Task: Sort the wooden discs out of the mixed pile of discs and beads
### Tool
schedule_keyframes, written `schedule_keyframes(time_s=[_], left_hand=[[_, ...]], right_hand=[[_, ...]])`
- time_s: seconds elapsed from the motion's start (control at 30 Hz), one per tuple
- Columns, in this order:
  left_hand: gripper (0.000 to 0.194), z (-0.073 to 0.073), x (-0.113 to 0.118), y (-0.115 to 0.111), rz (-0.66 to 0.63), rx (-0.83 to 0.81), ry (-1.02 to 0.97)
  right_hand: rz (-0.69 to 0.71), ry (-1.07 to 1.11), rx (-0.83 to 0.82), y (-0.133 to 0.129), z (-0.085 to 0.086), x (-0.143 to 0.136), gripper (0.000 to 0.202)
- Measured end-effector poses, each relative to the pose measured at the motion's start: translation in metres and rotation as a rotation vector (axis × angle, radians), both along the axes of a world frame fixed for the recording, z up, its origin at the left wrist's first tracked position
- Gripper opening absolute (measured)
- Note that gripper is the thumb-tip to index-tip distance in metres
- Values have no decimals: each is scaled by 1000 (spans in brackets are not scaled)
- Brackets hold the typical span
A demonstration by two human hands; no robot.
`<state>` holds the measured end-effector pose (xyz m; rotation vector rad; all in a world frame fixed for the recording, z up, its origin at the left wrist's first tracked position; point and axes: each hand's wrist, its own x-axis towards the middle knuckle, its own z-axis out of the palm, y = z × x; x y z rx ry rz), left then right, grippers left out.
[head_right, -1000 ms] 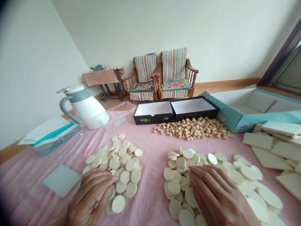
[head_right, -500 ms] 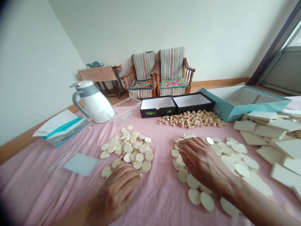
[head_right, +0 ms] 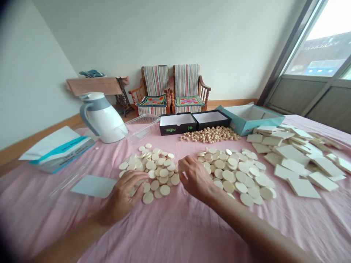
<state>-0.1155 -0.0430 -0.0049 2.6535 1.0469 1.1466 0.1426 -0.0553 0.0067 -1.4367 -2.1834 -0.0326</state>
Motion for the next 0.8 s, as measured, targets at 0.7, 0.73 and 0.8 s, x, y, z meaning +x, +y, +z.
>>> schedule_keyframes(time_s=[0.7,0.73,0.8], left_hand=[[15,4,-18,9,107,-114,-120],[15,4,-19,9,108,-111,-123],[15,5,-19,9,107,-108,-128]], right_hand=[[-87,85,-187,21,-10,-37,23],[-81,101,-183,22,-11,-35,22],[-95,111,-151,23,-9,-25,20]])
